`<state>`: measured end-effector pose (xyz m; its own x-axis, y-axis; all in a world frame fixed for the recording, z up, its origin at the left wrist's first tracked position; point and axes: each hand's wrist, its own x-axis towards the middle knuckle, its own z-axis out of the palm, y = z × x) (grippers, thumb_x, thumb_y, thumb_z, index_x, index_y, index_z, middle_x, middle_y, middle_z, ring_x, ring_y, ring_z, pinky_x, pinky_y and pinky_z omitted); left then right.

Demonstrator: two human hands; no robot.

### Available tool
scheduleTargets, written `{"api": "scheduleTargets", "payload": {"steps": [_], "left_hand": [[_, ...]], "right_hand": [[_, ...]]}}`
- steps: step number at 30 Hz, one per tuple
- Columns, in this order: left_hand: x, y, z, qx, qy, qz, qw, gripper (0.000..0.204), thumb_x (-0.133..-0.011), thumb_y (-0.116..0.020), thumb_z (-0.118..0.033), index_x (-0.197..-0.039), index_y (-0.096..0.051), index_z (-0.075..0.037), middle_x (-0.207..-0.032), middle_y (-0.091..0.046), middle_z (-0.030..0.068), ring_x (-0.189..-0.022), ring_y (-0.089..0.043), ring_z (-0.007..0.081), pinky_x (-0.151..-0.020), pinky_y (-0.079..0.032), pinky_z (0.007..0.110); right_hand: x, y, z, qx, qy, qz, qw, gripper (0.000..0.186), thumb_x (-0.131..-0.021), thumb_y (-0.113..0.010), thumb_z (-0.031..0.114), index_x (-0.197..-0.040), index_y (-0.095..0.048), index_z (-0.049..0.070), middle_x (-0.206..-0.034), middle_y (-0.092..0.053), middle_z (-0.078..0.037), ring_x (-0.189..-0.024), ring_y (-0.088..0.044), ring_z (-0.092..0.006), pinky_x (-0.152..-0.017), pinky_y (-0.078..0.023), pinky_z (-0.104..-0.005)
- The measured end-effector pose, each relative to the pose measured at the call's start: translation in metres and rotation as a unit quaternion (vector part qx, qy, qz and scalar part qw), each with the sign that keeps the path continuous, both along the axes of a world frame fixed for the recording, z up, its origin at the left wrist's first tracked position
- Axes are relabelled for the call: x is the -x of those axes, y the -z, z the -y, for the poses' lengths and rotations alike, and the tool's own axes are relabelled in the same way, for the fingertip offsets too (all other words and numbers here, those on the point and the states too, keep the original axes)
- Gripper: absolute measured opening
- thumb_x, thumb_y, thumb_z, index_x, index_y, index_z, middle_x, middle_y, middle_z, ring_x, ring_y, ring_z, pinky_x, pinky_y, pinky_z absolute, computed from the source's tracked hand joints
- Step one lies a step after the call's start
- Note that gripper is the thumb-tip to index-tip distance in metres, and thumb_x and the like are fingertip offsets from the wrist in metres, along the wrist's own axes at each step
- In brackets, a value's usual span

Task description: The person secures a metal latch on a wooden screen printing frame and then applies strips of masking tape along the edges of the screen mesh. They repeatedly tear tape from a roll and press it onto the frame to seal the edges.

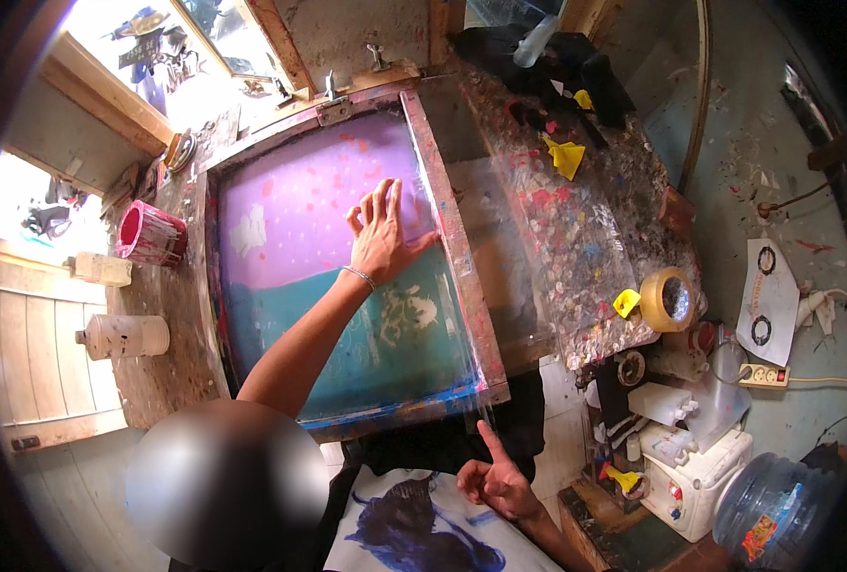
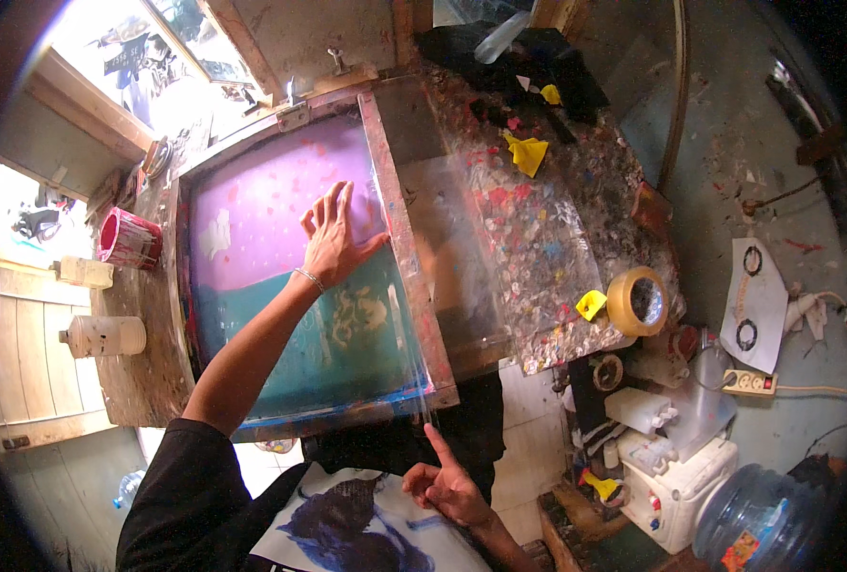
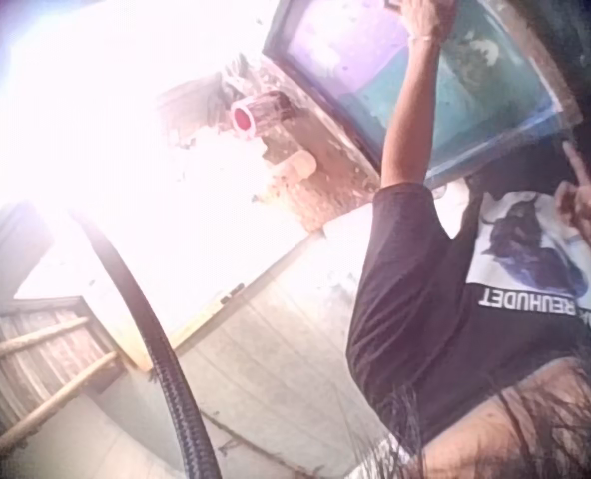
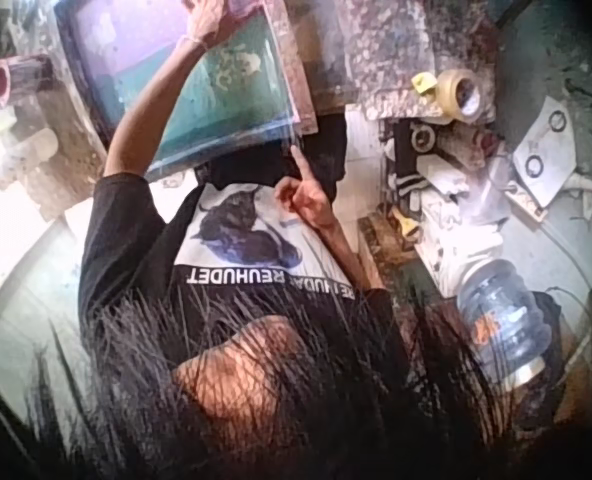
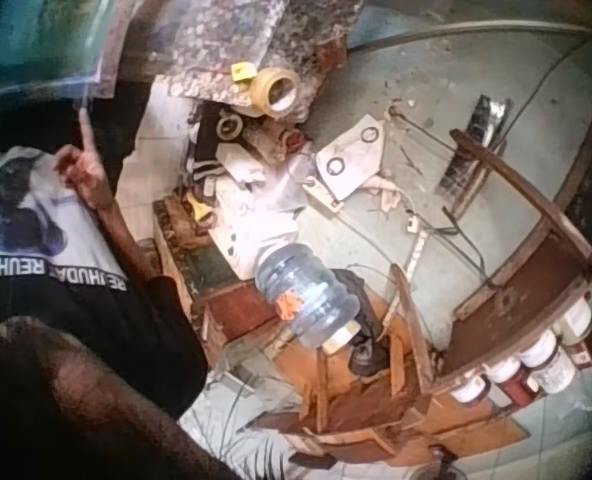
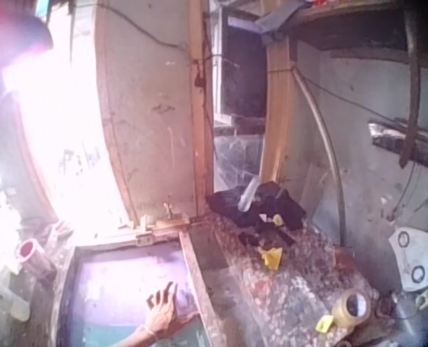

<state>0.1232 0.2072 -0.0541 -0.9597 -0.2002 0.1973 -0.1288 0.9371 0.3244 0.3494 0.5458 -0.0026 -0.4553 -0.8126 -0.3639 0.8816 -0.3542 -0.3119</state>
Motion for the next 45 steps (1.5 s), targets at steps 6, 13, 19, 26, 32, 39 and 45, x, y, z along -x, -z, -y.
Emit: {"api": "scheduleTargets", "payload": {"steps": [6,13,19,26,32,39,45], "left_hand": [[-0.033,0.000,-0.024,0.066,0.027,0.028,0.997,0.103,-0.081,-0.059,-0.066,-0.149,-0.019,0.001,-0.151,-0.025,0.0180,-0.141,-0.020,0.0337,-0.113,-0.009,0.053],[-0.094,-0.005,-0.063,0.063,0.100,0.021,0.993,0.118,-0.072,-0.059,-0.078,-0.146,-0.022,0.006,-0.147,-0.030,0.0187,-0.139,-0.024,0.0326,-0.112,-0.010,0.053],[-0.134,-0.022,-0.092,-0.031,0.139,0.069,0.987,0.107,-0.063,-0.072,-0.073,-0.129,-0.038,0.004,-0.133,-0.038,0.0179,-0.135,-0.028,0.0348,-0.109,-0.015,0.055],[-0.153,-0.048,-0.100,-0.105,0.182,0.063,0.976,0.064,-0.070,-0.080,-0.046,-0.108,-0.053,-0.001,-0.118,-0.047,0.0165,-0.115,-0.045,0.0325,-0.097,-0.029,0.049],[-0.203,-0.058,-0.138,-0.142,0.296,-0.030,0.944,0.035,-0.081,-0.070,-0.021,-0.107,-0.062,0.001,-0.128,-0.054,0.0214,-0.118,-0.055,0.0343,-0.103,-0.040,0.046],[-0.226,-0.045,-0.130,-0.137,0.415,0.016,0.899,0.037,-0.080,-0.060,-0.014,-0.113,-0.061,0.003,-0.138,-0.051,0.0214,-0.133,-0.046,0.0307,-0.114,-0.032,0.044],[-0.205,-0.067,-0.109,-0.282,0.353,0.064,0.890,0.027,-0.085,-0.064,-0.010,-0.110,-0.064,-0.001,-0.104,-0.066,0.0174,-0.098,-0.067,0.0298,-0.087,-0.054,0.040]], "right_hand": [[0.001,0.001,0.001,0.005,0.004,0.001,1.000,0.108,-0.084,-0.076,0.029,-0.156,0.005,0.023,-0.103,-0.061,-0.017,-0.076,-0.054,-0.0155,-0.068,-0.045,-0.0268],[0.004,0.001,0.000,0.002,0.009,0.015,1.000,0.104,-0.084,-0.075,0.027,-0.156,0.000,0.018,-0.101,-0.062,-0.015,-0.072,-0.053,-0.0150,-0.066,-0.045,-0.0264],[0.005,0.000,-0.001,-0.001,0.002,0.028,1.000,0.097,-0.084,-0.075,0.024,-0.155,-0.009,0.014,-0.100,-0.061,-0.014,-0.072,-0.054,-0.0145,-0.066,-0.045,-0.0261],[0.006,0.002,-0.009,-0.086,-0.012,-0.039,0.995,0.082,-0.082,-0.074,0.021,-0.148,-0.028,0.005,-0.098,-0.062,-0.013,-0.076,-0.054,-0.0136,-0.068,-0.045,-0.0253],[0.008,0.002,-0.022,-0.157,-0.019,-0.075,0.985,0.068,-0.082,-0.071,0.024,-0.138,-0.041,-0.001,-0.097,-0.062,-0.011,-0.078,-0.054,-0.0128,-0.071,-0.044,-0.0242],[0.029,-0.005,-0.039,-0.186,-0.041,-0.128,0.973,0.057,-0.086,-0.065,0.020,-0.134,-0.045,-0.002,-0.098,-0.063,-0.010,-0.081,-0.055,-0.0114,-0.072,-0.044,-0.0237],[0.064,-0.020,-0.050,-0.251,-0.032,-0.231,0.939,0.054,-0.087,-0.065,0.023,-0.132,-0.048,-0.001,-0.099,-0.064,-0.010,-0.081,-0.055,-0.0103,-0.073,-0.044,-0.0232]]}}
